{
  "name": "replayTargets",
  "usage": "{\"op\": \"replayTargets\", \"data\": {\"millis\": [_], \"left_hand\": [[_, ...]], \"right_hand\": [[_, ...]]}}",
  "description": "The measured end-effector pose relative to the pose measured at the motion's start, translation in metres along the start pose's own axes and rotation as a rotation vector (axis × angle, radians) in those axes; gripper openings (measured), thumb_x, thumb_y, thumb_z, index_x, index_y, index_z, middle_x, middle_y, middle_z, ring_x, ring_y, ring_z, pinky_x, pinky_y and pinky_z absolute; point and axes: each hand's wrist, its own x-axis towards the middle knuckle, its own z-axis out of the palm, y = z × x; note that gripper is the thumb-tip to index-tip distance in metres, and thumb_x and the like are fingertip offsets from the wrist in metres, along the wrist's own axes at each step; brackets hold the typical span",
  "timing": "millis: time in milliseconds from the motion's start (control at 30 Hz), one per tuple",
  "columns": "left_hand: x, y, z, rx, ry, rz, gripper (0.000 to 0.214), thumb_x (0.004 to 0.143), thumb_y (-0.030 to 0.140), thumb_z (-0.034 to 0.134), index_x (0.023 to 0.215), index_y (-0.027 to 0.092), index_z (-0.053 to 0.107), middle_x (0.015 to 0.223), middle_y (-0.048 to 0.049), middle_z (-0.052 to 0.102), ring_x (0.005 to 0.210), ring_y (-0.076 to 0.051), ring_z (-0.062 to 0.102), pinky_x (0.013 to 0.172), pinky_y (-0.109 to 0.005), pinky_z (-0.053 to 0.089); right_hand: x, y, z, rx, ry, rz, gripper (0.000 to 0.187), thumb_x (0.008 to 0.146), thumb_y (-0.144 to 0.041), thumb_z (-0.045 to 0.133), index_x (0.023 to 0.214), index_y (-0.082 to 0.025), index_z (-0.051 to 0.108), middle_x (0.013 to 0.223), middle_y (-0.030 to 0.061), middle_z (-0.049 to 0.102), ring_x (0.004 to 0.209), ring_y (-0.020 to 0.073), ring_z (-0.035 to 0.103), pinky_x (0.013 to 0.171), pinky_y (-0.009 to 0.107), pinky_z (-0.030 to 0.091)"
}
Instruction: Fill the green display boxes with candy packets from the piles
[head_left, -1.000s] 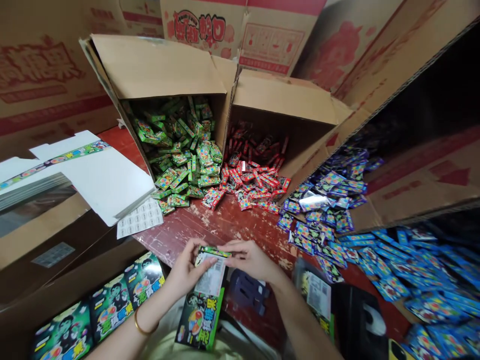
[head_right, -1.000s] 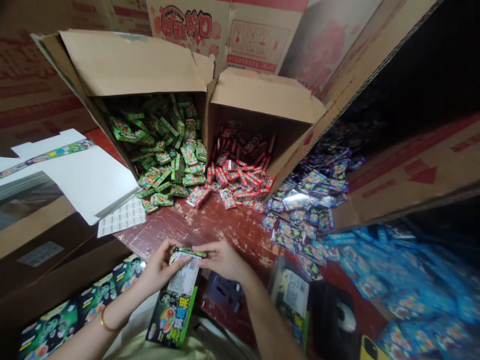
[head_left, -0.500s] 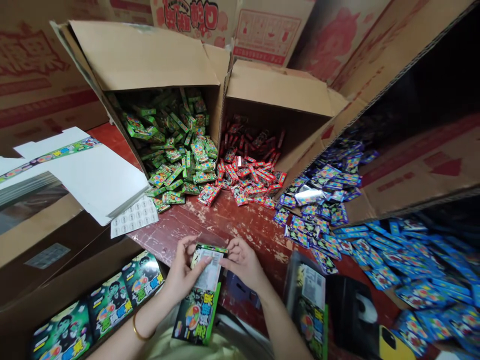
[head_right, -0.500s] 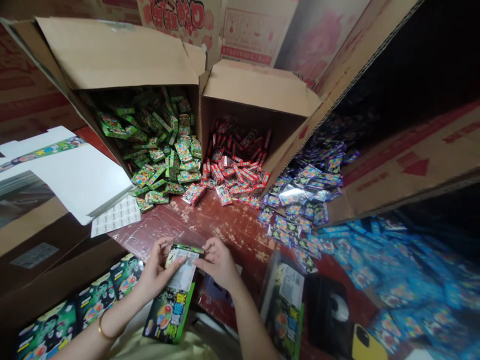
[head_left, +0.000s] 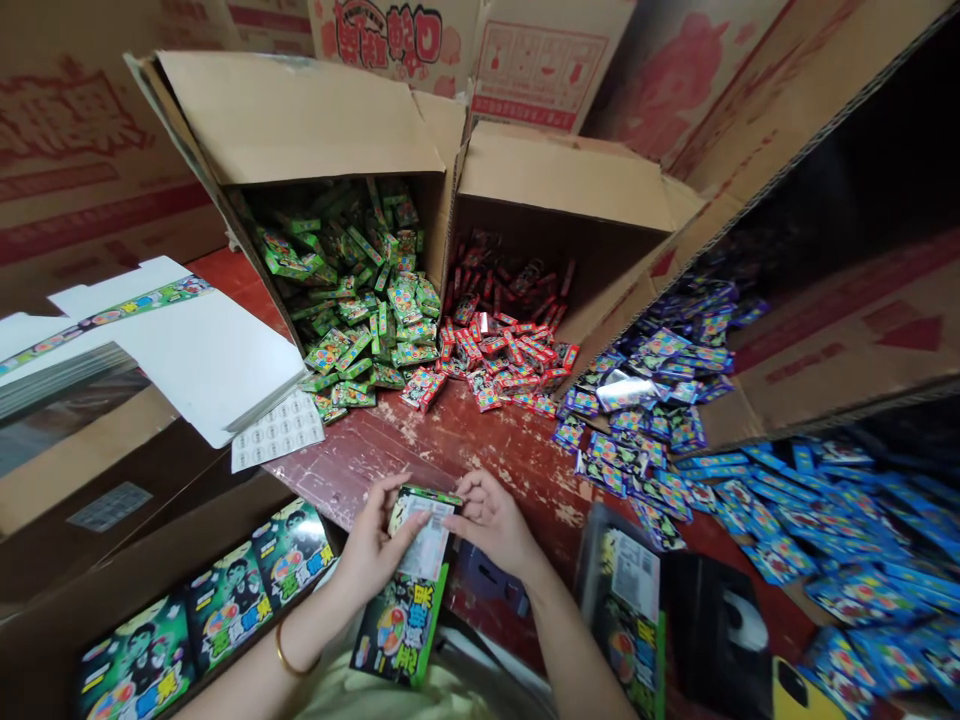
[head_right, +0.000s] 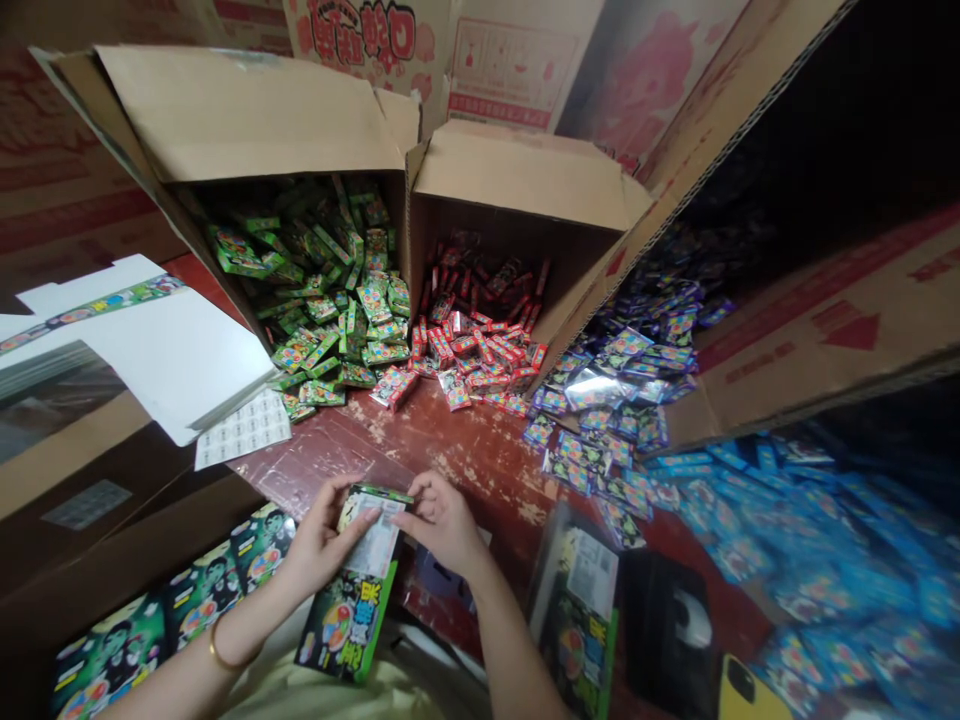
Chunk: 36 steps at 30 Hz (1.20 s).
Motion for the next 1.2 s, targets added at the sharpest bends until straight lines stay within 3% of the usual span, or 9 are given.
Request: {"op": "replayTargets", "data": {"millis": [200, 333, 467, 633, 767, 867, 1000, 1100, 1200], "left_hand": [[-0.003, 0.001, -0.011, 0.094, -0.011, -0.015, 0.030, 0.090, 0.035, 0.053, 0.112, 0.019, 0.041, 0.099, -0.0033, 0.050, 0.091, -0.009, 0.051, 0.078, -0.020, 0.043], [0.000, 0.002, -0.014, 0.088, 0.082, 0.187, 0.010, 0.093, 0.022, 0.047, 0.101, 0.017, 0.049, 0.108, -0.0050, 0.054, 0.106, -0.009, 0.052, 0.091, -0.019, 0.041], [0.001, 0.006, -0.017, -0.026, 0.184, 0.202, 0.025, 0.089, 0.020, 0.053, 0.109, 0.018, 0.039, 0.093, -0.0032, 0.060, 0.089, -0.007, 0.060, 0.079, -0.017, 0.047], [-0.001, 0.013, -0.030, 0.093, 0.025, 0.077, 0.018, 0.084, 0.030, 0.059, 0.085, 0.012, 0.060, 0.085, -0.0058, 0.058, 0.080, -0.009, 0.057, 0.072, -0.016, 0.045], [-0.004, 0.001, -0.037, 0.031, -0.052, 0.005, 0.015, 0.084, 0.029, 0.060, 0.089, 0.015, 0.063, 0.097, -0.0068, 0.060, 0.092, -0.013, 0.057, 0.082, -0.023, 0.045], [-0.004, -0.008, -0.037, -0.062, -0.043, -0.191, 0.027, 0.082, 0.034, 0.063, 0.100, 0.013, 0.064, 0.101, -0.0096, 0.062, 0.089, -0.014, 0.059, 0.080, -0.024, 0.046], [0.004, -0.001, -0.031, -0.301, 0.053, -0.406, 0.051, 0.073, 0.040, 0.071, 0.108, 0.006, 0.057, 0.096, -0.0130, 0.063, 0.082, -0.015, 0.060, 0.073, -0.024, 0.047], [0.007, 0.007, -0.025, -0.251, 0.076, -0.394, 0.049, 0.075, 0.045, 0.066, 0.100, 0.004, 0.058, 0.084, -0.0099, 0.062, 0.071, -0.012, 0.058, 0.066, -0.021, 0.046], [0.003, 0.002, -0.018, -0.171, 0.043, -0.272, 0.040, 0.084, 0.047, 0.056, 0.090, 0.007, 0.058, 0.086, -0.0084, 0.061, 0.072, -0.011, 0.055, 0.070, -0.023, 0.046]], "right_hand": [[-0.006, -0.008, 0.023, -0.075, 0.115, -0.085, 0.038, 0.075, -0.030, 0.067, 0.097, -0.012, 0.042, 0.096, 0.0087, 0.057, 0.080, 0.0103, 0.059, 0.074, 0.024, 0.048], [-0.003, -0.003, 0.052, -0.152, 0.239, -0.261, 0.018, 0.083, -0.025, 0.055, 0.096, -0.012, 0.056, 0.098, 0.0116, 0.062, 0.096, 0.0143, 0.060, 0.087, 0.027, 0.048], [0.003, 0.006, 0.074, -0.273, 0.450, -0.437, 0.010, 0.083, -0.019, 0.053, 0.087, -0.012, 0.059, 0.090, 0.0078, 0.062, 0.087, 0.0125, 0.061, 0.079, 0.024, 0.049], [0.005, 0.009, 0.076, -0.192, 0.458, -0.297, 0.021, 0.080, -0.029, 0.062, 0.088, -0.010, 0.057, 0.081, 0.0062, 0.060, 0.076, 0.0119, 0.059, 0.069, 0.022, 0.047], [0.003, 0.010, 0.063, -0.213, 0.367, -0.309, 0.029, 0.077, -0.030, 0.067, 0.099, -0.013, 0.059, 0.084, 0.0043, 0.062, 0.079, 0.0122, 0.060, 0.073, 0.024, 0.048], [0.004, 0.010, 0.054, -0.201, 0.289, -0.240, 0.018, 0.074, -0.026, 0.069, 0.084, -0.011, 0.067, 0.090, 0.0080, 0.063, 0.085, 0.0156, 0.061, 0.076, 0.027, 0.049], [0.011, -0.002, 0.046, 0.115, 0.277, 0.062, 0.031, 0.062, -0.026, 0.077, 0.085, -0.008, 0.068, 0.085, 0.0107, 0.065, 0.075, 0.0138, 0.061, 0.074, 0.025, 0.048], [0.014, -0.012, 0.041, 0.187, 0.270, 0.185, 0.035, 0.054, -0.028, 0.080, 0.078, -0.005, 0.068, 0.079, 0.0105, 0.065, 0.068, 0.0108, 0.059, 0.071, 0.023, 0.046], [0.012, -0.013, 0.039, 0.082, 0.244, 0.139, 0.033, 0.060, -0.029, 0.076, 0.079, -0.004, 0.066, 0.079, 0.0112, 0.065, 0.069, 0.0114, 0.059, 0.071, 0.024, 0.046]]}}
